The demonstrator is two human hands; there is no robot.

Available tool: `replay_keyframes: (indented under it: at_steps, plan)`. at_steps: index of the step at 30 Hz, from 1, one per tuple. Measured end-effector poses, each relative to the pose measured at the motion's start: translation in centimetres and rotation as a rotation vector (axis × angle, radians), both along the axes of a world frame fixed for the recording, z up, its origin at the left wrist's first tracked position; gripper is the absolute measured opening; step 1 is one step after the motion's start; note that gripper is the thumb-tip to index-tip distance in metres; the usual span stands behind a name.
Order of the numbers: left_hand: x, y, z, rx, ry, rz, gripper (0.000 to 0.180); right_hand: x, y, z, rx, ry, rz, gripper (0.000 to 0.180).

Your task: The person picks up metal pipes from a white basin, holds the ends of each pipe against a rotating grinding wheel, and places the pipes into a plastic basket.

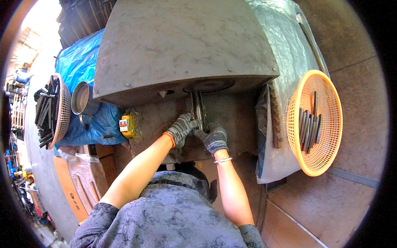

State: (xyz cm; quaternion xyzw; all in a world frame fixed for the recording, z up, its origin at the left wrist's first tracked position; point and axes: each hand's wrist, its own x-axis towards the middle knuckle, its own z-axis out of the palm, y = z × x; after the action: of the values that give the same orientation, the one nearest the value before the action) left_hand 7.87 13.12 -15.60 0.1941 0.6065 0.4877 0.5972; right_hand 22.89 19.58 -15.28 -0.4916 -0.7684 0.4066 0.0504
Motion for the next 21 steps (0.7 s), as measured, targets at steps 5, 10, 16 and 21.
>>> replay_keyframes:
  at_steps: [5,10,16,21]
  plan:
    - [-1.3,-0.3,1.3,-0.017,0.106,-0.144,0.034,-1.5,0.1,3.4,-0.007,-0.049,0.043,0.059]
    - [-1.5,-1.1,4.8,-0.067,0.230,-0.031,0.054,-2.0,-3.2,5.0,0.571,-0.157,0.136,0.067]
    - [-1.3,-2.2,3.1,-0.013,0.305,0.104,0.053,-2.3,-4.5,4.5,0.606,-0.143,0.079,0.046]
    - [0.2,-3.7,4.1,0.014,-0.068,0.460,0.029,-2.7,-8.3,4.0,-0.166,0.347,-0.113,0.038]
